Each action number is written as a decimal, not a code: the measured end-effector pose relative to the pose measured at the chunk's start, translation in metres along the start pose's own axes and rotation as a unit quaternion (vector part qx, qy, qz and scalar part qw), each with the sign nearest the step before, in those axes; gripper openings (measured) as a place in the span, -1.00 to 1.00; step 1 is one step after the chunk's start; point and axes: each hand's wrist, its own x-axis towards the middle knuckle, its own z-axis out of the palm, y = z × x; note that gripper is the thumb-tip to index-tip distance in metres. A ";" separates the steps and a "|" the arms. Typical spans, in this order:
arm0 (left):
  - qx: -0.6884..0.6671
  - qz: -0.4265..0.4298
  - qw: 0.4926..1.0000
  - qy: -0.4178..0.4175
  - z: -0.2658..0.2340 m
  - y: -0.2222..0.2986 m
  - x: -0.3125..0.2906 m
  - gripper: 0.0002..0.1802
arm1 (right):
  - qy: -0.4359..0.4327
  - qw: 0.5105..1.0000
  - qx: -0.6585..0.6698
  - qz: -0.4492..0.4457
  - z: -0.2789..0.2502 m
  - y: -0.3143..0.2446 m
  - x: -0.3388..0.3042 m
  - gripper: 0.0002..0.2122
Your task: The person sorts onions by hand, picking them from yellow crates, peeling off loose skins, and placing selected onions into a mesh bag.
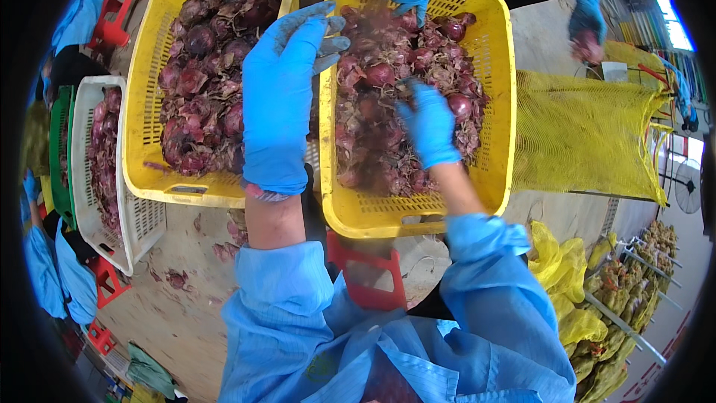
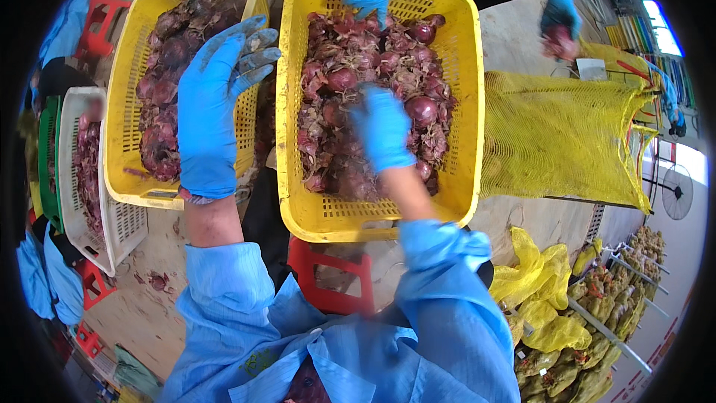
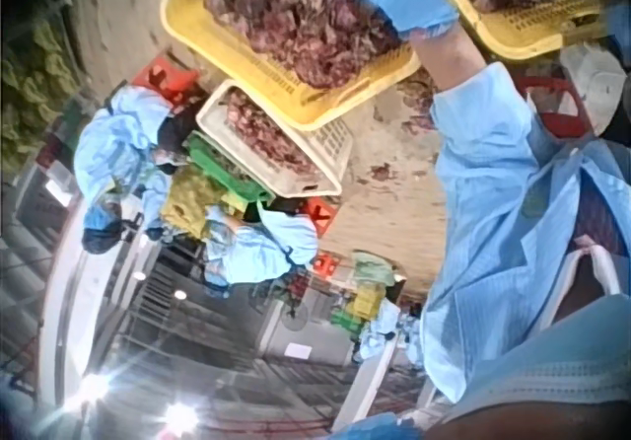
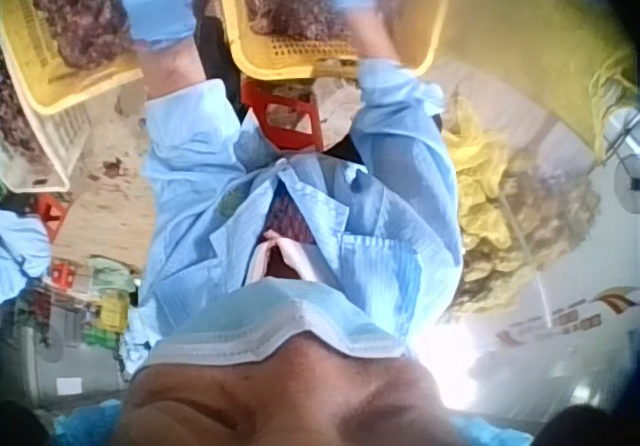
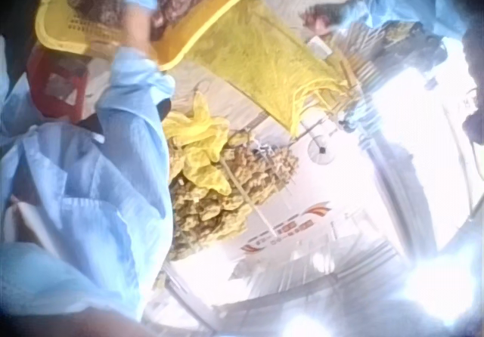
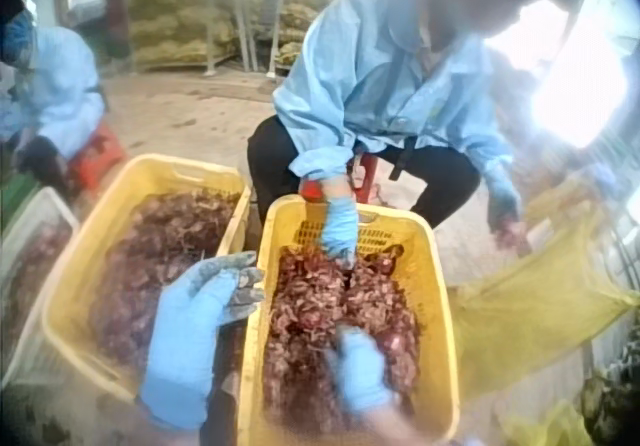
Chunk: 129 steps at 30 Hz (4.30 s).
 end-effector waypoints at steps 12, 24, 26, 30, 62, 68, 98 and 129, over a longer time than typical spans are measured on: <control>0.130 -0.036 0.988 -0.075 0.021 -0.009 -0.004 -0.62 | -0.251 0.925 -0.155 0.241 -0.027 0.102 0.009 -0.16; 0.015 -0.161 0.924 -0.347 0.068 -0.048 -0.032 -0.18 | -0.027 0.855 0.515 0.053 -0.158 -0.059 -0.002 -0.15; 0.055 -0.107 0.929 -0.351 0.077 -0.027 -0.033 -0.12 | 0.007 0.748 0.642 0.167 -0.183 -0.062 0.010 -0.31; 0.086 0.063 0.937 -0.333 0.093 -0.038 -0.034 -0.04 | -0.059 0.732 0.637 0.235 -0.182 -0.022 0.008 -0.40; 0.064 -0.022 0.961 -0.269 0.133 -0.057 -0.044 -0.70 | -0.031 0.748 0.618 0.241 -0.188 -0.021 -0.002 -0.42; 0.018 -0.022 0.959 -0.281 0.119 -0.062 -0.041 -0.75 | -0.043 0.722 0.648 0.239 -0.173 -0.020 -0.006 -0.45; -0.417 0.013 0.905 -0.083 0.035 -0.066 0.030 -0.59 | -0.034 0.374 0.846 0.379 -0.176 -0.003 -0.009 -0.44; -0.307 -0.330 0.883 -0.132 0.121 -0.074 -0.035 -0.43 | 0.129 0.922 0.333 0.147 -0.173 -0.002 -0.005 -0.86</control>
